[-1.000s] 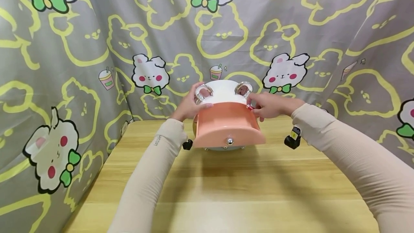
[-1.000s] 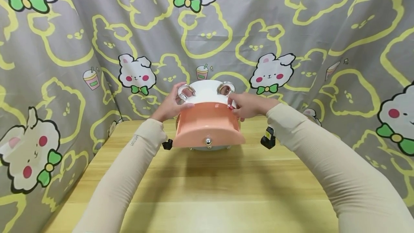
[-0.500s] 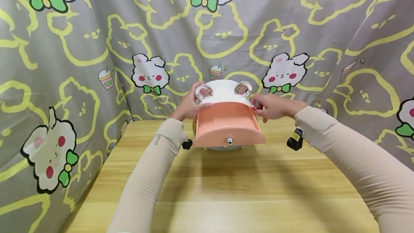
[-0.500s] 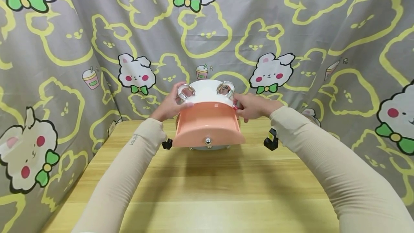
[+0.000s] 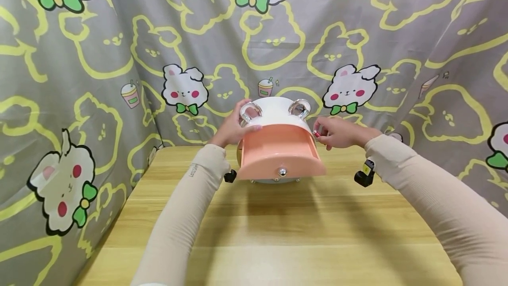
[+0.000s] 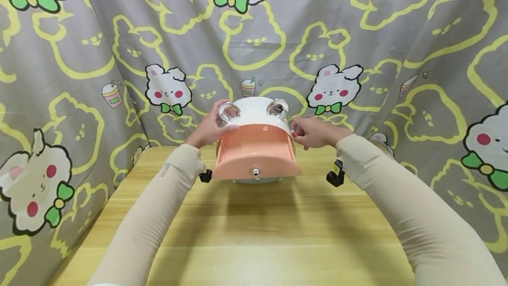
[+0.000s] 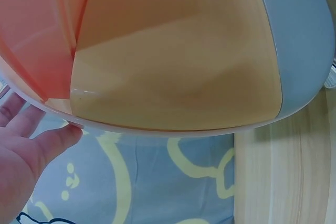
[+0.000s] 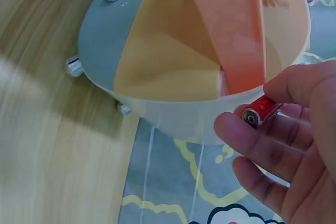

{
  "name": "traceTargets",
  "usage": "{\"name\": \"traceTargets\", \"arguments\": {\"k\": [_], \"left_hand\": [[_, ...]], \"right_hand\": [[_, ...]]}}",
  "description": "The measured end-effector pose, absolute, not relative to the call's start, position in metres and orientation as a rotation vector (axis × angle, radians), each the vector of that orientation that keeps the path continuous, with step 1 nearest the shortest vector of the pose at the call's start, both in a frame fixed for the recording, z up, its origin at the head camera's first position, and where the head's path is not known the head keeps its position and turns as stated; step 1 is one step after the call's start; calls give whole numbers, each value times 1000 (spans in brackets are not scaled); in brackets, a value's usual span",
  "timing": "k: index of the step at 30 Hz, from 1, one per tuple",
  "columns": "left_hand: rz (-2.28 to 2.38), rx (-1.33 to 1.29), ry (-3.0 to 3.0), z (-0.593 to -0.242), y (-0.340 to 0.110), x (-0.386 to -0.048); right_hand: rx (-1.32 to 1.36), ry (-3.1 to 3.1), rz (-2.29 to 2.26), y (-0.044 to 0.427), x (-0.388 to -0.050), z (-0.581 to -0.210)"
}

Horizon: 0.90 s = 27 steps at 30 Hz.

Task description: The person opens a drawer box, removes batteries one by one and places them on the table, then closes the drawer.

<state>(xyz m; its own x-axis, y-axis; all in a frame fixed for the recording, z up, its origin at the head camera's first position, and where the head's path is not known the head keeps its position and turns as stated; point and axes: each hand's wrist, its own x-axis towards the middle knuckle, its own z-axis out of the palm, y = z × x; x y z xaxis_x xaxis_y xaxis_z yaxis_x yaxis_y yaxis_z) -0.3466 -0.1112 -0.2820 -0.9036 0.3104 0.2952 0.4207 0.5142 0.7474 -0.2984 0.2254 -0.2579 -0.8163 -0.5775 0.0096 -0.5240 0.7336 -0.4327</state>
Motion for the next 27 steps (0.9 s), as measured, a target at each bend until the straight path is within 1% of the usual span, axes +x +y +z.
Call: {"name": "traceTargets", "arguments": {"k": [27], "left_hand": [[-1333,-634,-2614,-282,-111,-345]], "right_hand": [[-964,2931,-667,248,-300,-293]]}}
